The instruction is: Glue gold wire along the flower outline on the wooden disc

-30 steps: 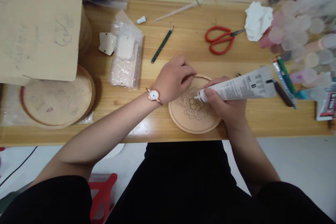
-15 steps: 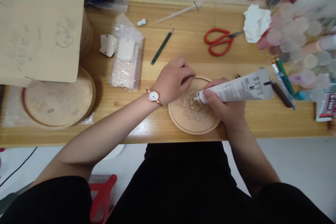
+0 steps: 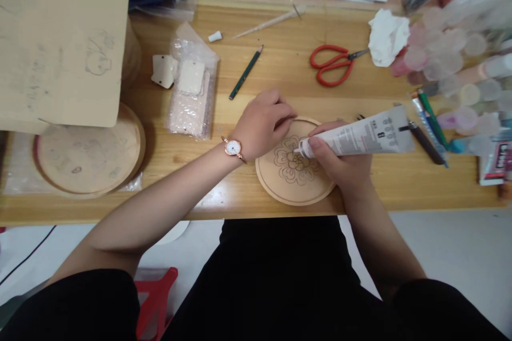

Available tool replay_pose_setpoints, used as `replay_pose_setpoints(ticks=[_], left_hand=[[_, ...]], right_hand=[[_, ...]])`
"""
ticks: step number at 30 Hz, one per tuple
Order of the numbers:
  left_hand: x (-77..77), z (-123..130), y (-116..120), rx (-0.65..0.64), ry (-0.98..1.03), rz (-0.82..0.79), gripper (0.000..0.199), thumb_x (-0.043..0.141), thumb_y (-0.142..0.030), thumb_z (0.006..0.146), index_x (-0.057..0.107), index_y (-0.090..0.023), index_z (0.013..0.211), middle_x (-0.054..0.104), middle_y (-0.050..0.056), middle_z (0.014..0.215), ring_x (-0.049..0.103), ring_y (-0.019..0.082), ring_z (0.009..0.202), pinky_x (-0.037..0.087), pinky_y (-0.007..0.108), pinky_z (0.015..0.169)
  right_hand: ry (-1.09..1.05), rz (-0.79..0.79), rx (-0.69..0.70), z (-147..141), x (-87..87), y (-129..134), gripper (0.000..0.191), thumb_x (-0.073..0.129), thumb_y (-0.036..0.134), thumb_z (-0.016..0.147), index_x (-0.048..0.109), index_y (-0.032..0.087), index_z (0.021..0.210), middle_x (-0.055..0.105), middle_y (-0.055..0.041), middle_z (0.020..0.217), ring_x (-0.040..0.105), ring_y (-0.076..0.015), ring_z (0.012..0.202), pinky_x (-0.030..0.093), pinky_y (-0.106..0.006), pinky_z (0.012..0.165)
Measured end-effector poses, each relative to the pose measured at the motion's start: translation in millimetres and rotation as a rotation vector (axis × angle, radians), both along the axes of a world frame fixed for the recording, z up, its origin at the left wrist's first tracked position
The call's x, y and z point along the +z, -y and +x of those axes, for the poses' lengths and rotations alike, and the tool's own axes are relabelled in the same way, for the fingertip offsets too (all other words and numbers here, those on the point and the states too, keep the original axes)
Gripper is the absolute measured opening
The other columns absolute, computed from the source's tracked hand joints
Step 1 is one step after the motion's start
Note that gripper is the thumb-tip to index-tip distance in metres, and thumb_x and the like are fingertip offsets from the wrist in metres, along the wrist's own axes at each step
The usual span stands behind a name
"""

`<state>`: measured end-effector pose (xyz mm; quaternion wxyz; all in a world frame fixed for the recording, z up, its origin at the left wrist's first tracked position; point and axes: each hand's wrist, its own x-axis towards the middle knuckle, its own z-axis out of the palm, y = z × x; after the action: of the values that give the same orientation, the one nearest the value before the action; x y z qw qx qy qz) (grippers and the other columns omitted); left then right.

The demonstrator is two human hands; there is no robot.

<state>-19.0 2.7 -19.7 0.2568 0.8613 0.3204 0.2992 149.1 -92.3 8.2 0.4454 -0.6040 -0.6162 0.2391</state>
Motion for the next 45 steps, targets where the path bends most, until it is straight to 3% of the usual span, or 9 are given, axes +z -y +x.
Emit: replay_pose_setpoints(ticks=[6,24,31,38,45], left_hand=[[-1.0,0.2,-0.2,0.004,0.01,-0.004,0.02,0.054,-0.017,0.086,0.073,-0.017,0.091,0.063,0.006,0.09,0.058,0.019,0.086,0.049,0.035,0.078],[-0.3,-0.6,-0.2,-0.003,0.028,0.003,0.021,0.053,-0.017,0.087,0.074,-0.016,0.09,0.064,0.007,0.089,0.058,0.019,0.085,0.049,0.034,0.077],[1.2,-0.8,0.1,-0.005,0.012,-0.006,0.022,0.052,-0.017,0.087,0.073,-0.017,0.091,0.063,0.006,0.089,0.058,0.018,0.085,0.049,0.034,0.078],[4.1,-2.1,0.6,-0.019,0.031,-0.099,0.019,0.053,-0.02,0.091,0.072,-0.018,0.094,0.062,0.007,0.093,0.059,0.019,0.091,0.05,0.035,0.083],[16.3,-1.0,4.8,-0.005,-0.012,-0.031,0.017,0.053,-0.019,0.092,0.07,-0.019,0.094,0.064,0.008,0.089,0.062,0.02,0.088,0.053,0.034,0.081]], right_hand=[[0.022,0.026,0.021,2.0,-1.6,-0.7,0.012,0.068,0.035,0.083,0.064,0.025,0.08,0.067,0.0007,0.072,0.065,-0.0167,0.067,0.056,-0.035,0.07],[0.012,0.025,0.017,2.4,-0.7,-0.5,0.01,0.068,0.035,0.084,0.064,0.025,0.081,0.067,0.0011,0.074,0.065,-0.0168,0.068,0.055,-0.034,0.068],[0.032,-0.005,-0.03,2.6,0.4,-0.6,0.012,0.066,0.038,0.083,0.063,0.027,0.079,0.067,-0.0003,0.076,0.065,-0.0184,0.073,0.056,-0.037,0.076],[-0.165,-0.147,-0.022,3.0,0.0,-4.4,0.017,0.067,0.04,0.077,0.063,0.024,0.08,0.067,0.0,0.073,0.065,-0.0177,0.069,0.057,-0.034,0.071],[-0.235,-0.122,-0.012,0.3,8.4,-8.6,0.02,0.064,0.044,0.077,0.062,0.024,0.074,0.068,-0.001,0.065,0.066,-0.0206,0.059,0.058,-0.033,0.057]])
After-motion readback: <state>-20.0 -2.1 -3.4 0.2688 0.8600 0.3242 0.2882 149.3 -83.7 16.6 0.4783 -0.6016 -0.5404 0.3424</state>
